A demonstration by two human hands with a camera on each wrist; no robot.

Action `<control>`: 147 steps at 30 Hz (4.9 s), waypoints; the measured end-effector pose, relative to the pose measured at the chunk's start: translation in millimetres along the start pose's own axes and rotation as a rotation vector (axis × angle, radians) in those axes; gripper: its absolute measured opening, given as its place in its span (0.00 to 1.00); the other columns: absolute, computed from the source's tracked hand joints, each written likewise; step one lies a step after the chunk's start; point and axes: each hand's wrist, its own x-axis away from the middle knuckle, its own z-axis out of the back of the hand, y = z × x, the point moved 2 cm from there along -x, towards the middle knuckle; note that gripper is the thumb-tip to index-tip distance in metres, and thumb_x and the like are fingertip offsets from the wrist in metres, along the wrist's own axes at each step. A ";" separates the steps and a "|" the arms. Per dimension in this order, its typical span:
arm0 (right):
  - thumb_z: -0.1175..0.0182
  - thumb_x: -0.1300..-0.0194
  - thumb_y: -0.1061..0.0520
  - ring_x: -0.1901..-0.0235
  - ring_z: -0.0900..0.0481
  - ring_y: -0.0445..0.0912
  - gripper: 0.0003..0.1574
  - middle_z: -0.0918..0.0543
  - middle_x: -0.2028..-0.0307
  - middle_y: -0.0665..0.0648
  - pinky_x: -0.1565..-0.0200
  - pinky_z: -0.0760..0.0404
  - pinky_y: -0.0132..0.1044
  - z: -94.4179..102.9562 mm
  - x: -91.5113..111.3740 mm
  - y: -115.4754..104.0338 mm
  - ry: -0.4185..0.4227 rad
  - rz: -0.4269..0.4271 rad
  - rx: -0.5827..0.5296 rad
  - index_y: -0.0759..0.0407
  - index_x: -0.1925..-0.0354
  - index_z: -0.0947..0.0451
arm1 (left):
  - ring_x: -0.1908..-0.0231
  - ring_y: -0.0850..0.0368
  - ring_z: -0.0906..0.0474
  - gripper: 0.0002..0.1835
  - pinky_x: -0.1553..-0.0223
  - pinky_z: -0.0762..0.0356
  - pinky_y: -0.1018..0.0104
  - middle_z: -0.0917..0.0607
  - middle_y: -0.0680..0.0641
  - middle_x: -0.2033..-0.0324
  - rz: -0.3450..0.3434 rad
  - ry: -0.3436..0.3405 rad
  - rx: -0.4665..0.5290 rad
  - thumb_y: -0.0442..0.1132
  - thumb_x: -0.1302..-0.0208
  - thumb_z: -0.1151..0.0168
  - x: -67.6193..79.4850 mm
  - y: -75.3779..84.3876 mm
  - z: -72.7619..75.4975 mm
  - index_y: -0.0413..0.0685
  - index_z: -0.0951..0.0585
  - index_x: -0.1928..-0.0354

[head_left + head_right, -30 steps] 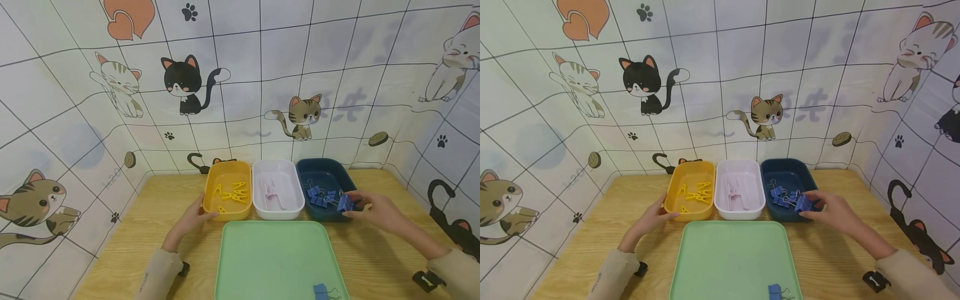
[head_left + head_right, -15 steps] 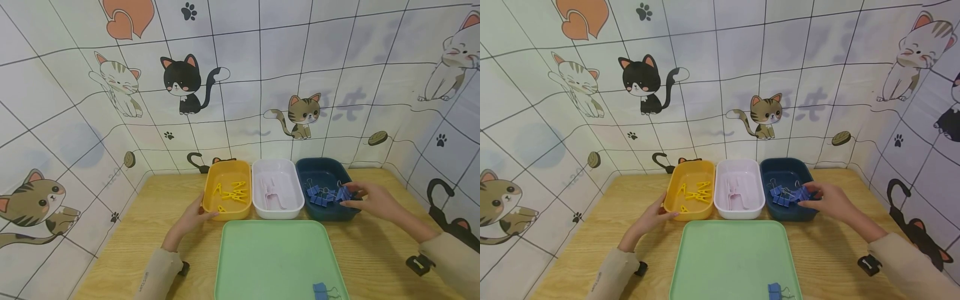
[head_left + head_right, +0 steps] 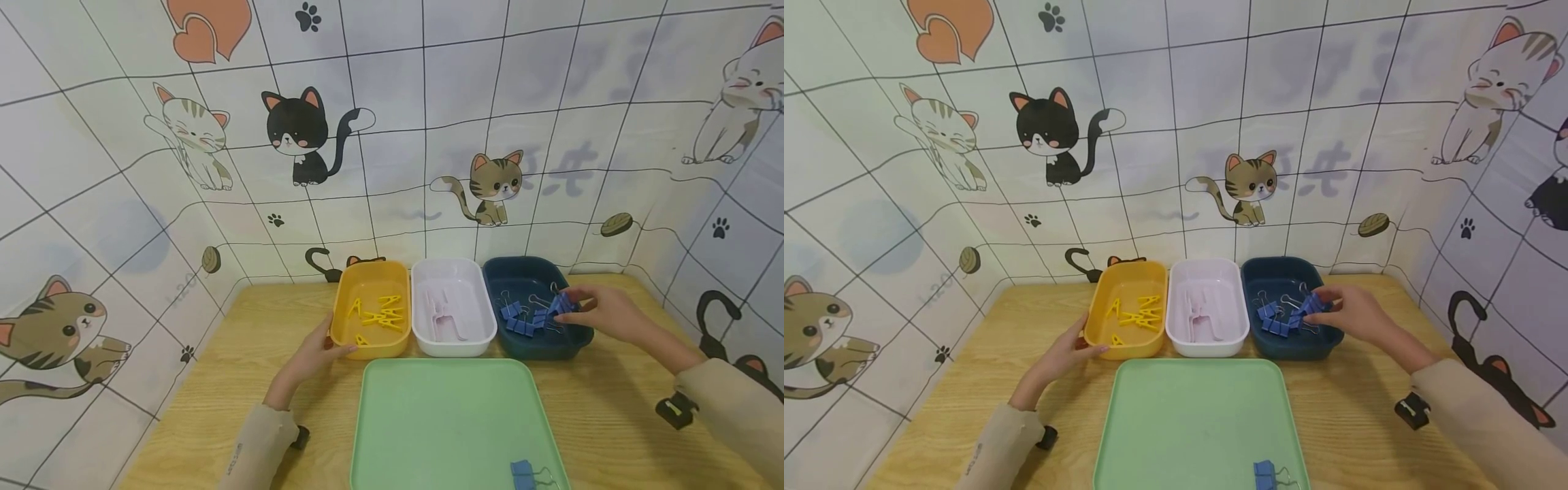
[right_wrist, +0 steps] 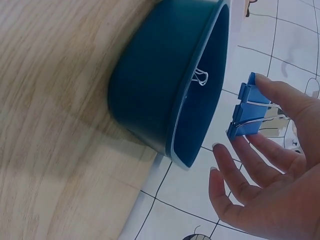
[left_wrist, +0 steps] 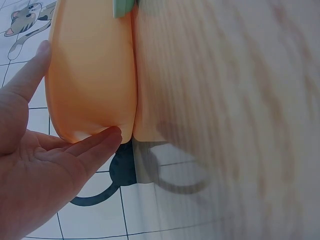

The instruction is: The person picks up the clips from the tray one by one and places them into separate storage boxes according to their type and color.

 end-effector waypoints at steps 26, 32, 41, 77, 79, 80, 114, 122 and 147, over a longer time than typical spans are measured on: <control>0.27 0.41 0.45 0.52 0.18 0.70 0.42 0.19 0.49 0.76 0.56 0.15 0.58 5.8 -25.1 11.8 -0.027 0.012 0.024 0.76 0.43 0.26 | 0.32 0.40 0.32 0.49 0.33 0.30 0.45 0.40 0.37 0.25 -0.002 0.000 -0.009 0.41 0.33 0.32 -0.2 0.3 -1.4 0.44 0.53 0.20; 0.27 0.41 0.43 0.47 0.22 0.72 0.45 0.19 0.48 0.77 0.51 0.20 0.65 7.8 -32.6 9.5 -0.053 0.002 0.066 0.78 0.42 0.27 | 0.30 0.38 0.34 0.49 0.33 0.32 0.43 0.43 0.37 0.24 0.009 0.002 -0.006 0.40 0.33 0.33 0.8 0.8 -1.1 0.43 0.53 0.20; 0.26 0.42 0.46 0.48 0.23 0.73 0.42 0.20 0.50 0.80 0.50 0.20 0.64 4.7 -46.9 5.8 -0.081 -0.038 0.082 0.79 0.45 0.25 | 0.31 0.34 0.35 0.50 0.32 0.33 0.43 0.43 0.33 0.25 0.024 -0.045 0.015 0.41 0.33 0.32 11.8 30.4 3.2 0.38 0.54 0.21; 0.33 0.35 0.56 0.54 0.17 0.68 0.29 0.16 0.55 0.76 0.56 0.16 0.59 2.5 -53.1 2.3 -0.098 -0.004 0.006 0.78 0.45 0.24 | 0.27 0.39 0.40 0.51 0.31 0.34 0.44 0.48 0.37 0.22 0.013 0.006 -0.019 0.42 0.33 0.32 1.5 -1.3 -0.7 0.42 0.55 0.20; 0.32 0.36 0.56 0.54 0.18 0.68 0.29 0.16 0.55 0.75 0.55 0.16 0.59 2.6 -50.4 2.3 -0.087 0.003 0.001 0.77 0.46 0.24 | 0.27 0.38 0.41 0.50 0.31 0.35 0.43 0.49 0.37 0.22 0.019 0.006 -0.021 0.42 0.33 0.32 1.4 -1.3 -0.9 0.41 0.55 0.20; 0.32 0.36 0.56 0.54 0.18 0.69 0.28 0.16 0.55 0.75 0.55 0.16 0.60 2.6 -49.2 2.1 -0.079 0.010 0.002 0.77 0.46 0.23 | 0.27 0.38 0.42 0.50 0.31 0.35 0.43 0.49 0.37 0.22 0.022 0.006 -0.020 0.42 0.33 0.33 1.5 -1.3 -1.1 0.41 0.55 0.20; 0.29 0.38 0.56 0.64 0.16 0.48 0.21 0.14 0.52 0.66 0.72 0.20 0.31 -9.2 25.3 -31.6 0.093 0.059 -0.072 0.64 0.48 0.18 | 0.29 0.33 0.40 0.52 0.31 0.35 0.42 0.49 0.32 0.23 0.053 -0.019 0.007 0.42 0.34 0.32 13.9 39.3 2.3 0.36 0.55 0.21; 0.28 0.39 0.56 0.68 0.20 0.36 0.19 0.13 0.54 0.63 0.71 0.19 0.31 -23.7 46.6 -40.9 0.114 0.090 -0.111 0.62 0.50 0.16 | 0.28 0.36 0.40 0.52 0.31 0.35 0.43 0.50 0.36 0.22 0.074 0.017 -0.018 0.44 0.34 0.32 1.9 11.5 -1.0 0.40 0.56 0.21; 0.28 0.40 0.50 0.57 0.20 0.40 0.27 0.15 0.51 0.57 0.63 0.21 0.31 -93.7 113.4 -58.6 -0.322 0.193 -0.336 0.58 0.45 0.21 | 0.28 0.39 0.37 0.49 0.31 0.34 0.43 0.43 0.39 0.23 0.030 0.019 -0.024 0.42 0.33 0.32 -3.0 1.9 -1.5 0.45 0.53 0.20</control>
